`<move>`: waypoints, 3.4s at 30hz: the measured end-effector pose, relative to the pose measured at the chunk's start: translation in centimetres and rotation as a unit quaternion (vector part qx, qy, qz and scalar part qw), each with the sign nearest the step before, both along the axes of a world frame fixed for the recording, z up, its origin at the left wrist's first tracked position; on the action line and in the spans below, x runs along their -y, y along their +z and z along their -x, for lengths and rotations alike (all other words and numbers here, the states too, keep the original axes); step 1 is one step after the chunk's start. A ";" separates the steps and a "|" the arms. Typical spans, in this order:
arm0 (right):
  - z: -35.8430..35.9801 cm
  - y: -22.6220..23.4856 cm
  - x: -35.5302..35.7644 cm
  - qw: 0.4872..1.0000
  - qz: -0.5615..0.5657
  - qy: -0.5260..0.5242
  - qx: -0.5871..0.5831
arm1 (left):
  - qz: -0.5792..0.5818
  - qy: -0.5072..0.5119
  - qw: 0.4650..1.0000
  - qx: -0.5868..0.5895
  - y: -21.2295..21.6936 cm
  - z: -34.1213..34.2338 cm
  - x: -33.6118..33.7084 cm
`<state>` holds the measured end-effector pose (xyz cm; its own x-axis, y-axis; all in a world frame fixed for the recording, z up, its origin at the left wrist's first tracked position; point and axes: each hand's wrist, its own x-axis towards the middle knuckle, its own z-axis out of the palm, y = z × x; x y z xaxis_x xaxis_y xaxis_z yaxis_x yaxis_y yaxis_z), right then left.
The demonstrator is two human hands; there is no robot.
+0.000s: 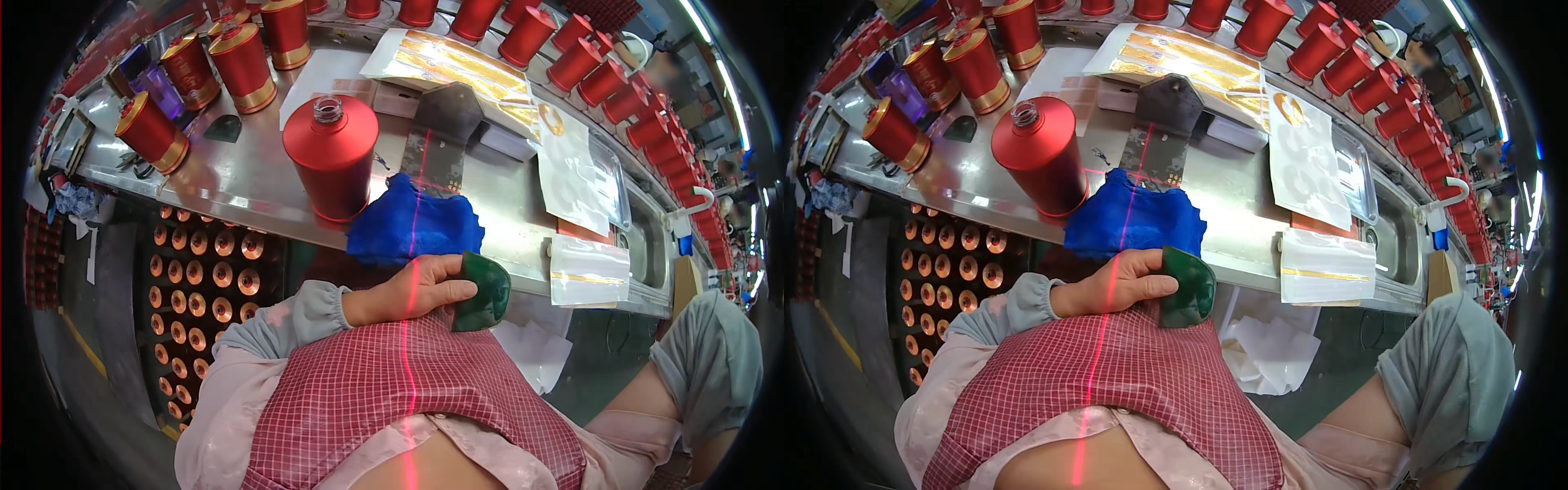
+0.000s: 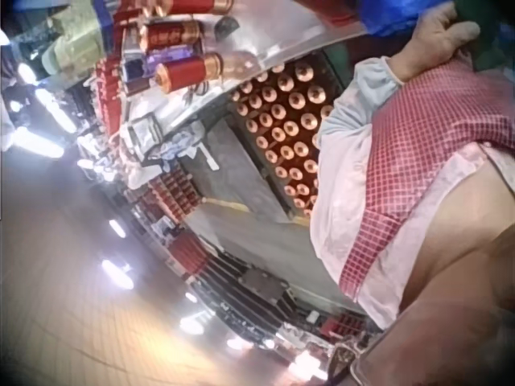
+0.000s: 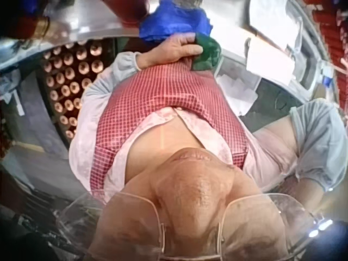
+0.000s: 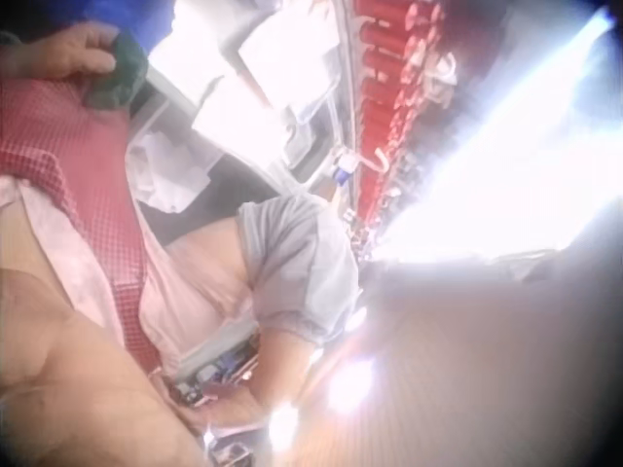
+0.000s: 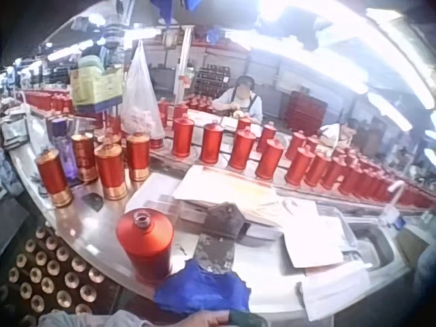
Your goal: Applying decorative labels and gold bands to red cylindrical canisters in a manufacturing setting.
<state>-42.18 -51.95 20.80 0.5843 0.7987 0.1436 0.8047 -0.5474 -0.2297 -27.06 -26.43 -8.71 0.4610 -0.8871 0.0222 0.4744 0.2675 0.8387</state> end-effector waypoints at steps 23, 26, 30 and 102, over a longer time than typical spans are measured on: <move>0.1 -7.4 -1.8 0.849 -0.097 -0.460 0.240 | 0.045 0.028 0.998 0.020 -0.4 -0.1 -0.8; -1.4 -9.4 -2.0 0.819 -0.132 -0.499 0.252 | 0.016 0.042 0.998 0.042 0.0 -0.1 -1.5; -0.8 -12.1 -0.4 0.830 -0.027 -0.483 0.278 | 0.002 0.062 0.992 0.109 0.0 -0.5 -2.9; -35.7 -29.3 28.0 0.605 0.101 -0.776 -0.148 | -0.248 0.522 0.734 0.356 5.7 -9.5 -10.3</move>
